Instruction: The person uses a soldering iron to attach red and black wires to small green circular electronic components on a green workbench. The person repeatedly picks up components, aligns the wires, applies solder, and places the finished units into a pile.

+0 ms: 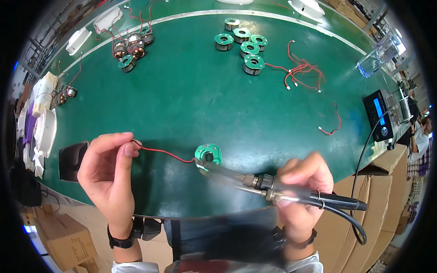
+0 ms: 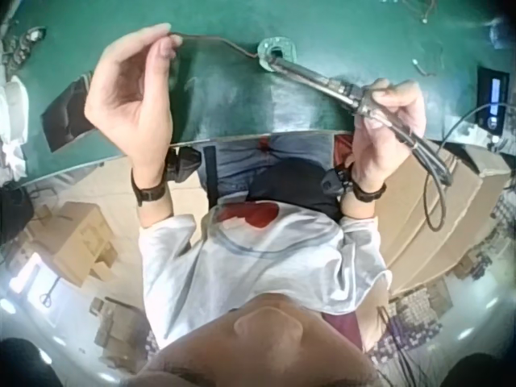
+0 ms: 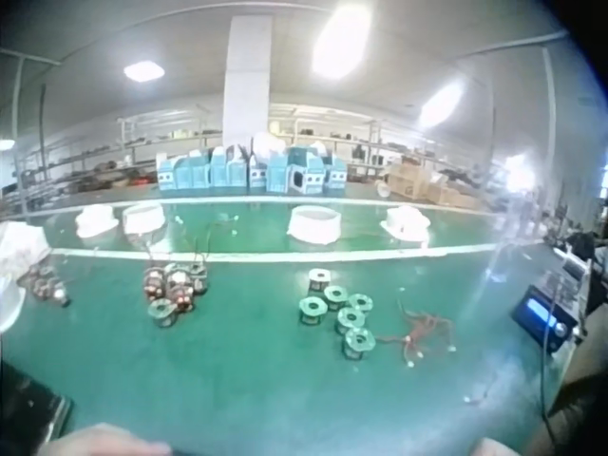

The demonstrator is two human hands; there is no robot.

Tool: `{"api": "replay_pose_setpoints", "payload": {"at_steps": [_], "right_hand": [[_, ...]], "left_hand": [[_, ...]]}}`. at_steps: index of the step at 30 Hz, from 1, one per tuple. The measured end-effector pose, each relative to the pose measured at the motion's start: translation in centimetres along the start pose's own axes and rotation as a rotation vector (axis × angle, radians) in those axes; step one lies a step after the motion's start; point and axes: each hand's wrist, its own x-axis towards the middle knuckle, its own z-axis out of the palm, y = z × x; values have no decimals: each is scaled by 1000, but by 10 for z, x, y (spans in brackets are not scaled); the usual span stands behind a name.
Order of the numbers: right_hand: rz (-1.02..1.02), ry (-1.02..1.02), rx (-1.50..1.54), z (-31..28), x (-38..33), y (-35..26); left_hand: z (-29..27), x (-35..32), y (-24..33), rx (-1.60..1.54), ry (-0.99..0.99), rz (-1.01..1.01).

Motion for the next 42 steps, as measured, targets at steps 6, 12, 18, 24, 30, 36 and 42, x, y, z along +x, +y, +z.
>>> {"api": "replay_pose_setpoints", "payload": {"at_steps": [6,12,18,24,30,36,42], "right_hand": [[23,4,20,-1,-2,-1],[-87,90,39,0,-2,0],[-198,22,-1,28,7,-2],[15,-61,267,62,21,13],[22,-126,89,71,18,17],[-16,-173,38,67,19,19],[-15,-195,3,65,20,20]], "left_hand": [[0,-1,0,-68,-21,25],[0,0,1,-5,-146,-1],[-1,-1,4,102,-220,23],[-5,-2,9,178,-242,52],[-13,-7,10,254,-246,100],[-28,-14,6,468,-330,197],[-33,-23,10,757,-457,329]]}}
